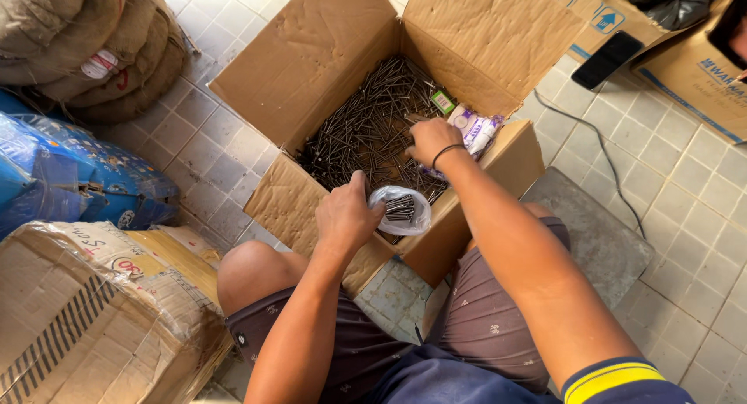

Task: The person places handfuls of nails from a large cardboard box into a small plastic bag.

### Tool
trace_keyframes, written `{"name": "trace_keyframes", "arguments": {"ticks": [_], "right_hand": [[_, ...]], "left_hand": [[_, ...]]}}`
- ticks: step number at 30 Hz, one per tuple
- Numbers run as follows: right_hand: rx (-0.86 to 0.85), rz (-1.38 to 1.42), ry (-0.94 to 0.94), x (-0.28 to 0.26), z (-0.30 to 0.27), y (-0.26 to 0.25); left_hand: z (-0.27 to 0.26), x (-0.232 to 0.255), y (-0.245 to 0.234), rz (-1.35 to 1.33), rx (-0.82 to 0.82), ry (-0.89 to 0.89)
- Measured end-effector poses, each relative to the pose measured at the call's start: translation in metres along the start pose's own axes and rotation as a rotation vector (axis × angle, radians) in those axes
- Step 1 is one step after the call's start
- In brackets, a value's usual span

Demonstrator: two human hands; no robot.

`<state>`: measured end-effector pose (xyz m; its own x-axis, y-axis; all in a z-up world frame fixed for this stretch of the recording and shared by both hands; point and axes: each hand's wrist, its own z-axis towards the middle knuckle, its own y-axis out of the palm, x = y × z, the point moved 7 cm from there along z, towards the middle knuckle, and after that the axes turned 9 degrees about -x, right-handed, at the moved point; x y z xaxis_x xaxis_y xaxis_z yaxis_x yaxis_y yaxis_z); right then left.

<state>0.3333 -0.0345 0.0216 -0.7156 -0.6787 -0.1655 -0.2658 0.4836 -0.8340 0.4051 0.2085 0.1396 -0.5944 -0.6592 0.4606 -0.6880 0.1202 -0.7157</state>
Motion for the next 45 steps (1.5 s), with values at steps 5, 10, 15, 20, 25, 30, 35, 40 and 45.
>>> {"name": "trace_keyframes", "arguments": {"ticks": [5, 10, 15, 20, 25, 30, 35, 40, 45], "right_hand": [[0.400, -0.291, -0.234, -0.038, -0.011, 0.025], [0.222, -0.259, -0.262, -0.029, 0.027, 0.071], [0.024, -0.232, -0.274, -0.024, 0.044, 0.088], [0.065, -0.255, -0.250, -0.027, 0.039, 0.081], [0.125, -0.214, -0.207, -0.024, 0.045, 0.067], [0.168, -0.077, -0.141, -0.011, 0.035, 0.031], [0.036, 0.369, -0.099, 0.001, 0.036, 0.006], [0.003, 0.547, -0.110, 0.023, 0.070, 0.023], [-0.063, 0.545, -0.193, 0.022, 0.085, 0.031]], "left_hand": [[0.003, 0.007, -0.006, -0.054, 0.023, 0.054], [0.029, 0.002, 0.019, -0.258, 0.029, 0.109], [0.045, -0.026, 0.021, -0.278, 0.042, 0.016], [0.027, -0.033, 0.020, -0.264, 0.023, -0.069], [0.025, -0.034, 0.021, -0.237, 0.030, -0.081], [0.020, -0.028, 0.013, -0.244, 0.054, -0.090], [0.023, -0.030, 0.009, -0.292, 0.094, -0.080], [0.024, -0.027, 0.006, -0.292, 0.092, -0.078], [0.025, -0.024, 0.005, -0.279, 0.093, -0.051]]}}
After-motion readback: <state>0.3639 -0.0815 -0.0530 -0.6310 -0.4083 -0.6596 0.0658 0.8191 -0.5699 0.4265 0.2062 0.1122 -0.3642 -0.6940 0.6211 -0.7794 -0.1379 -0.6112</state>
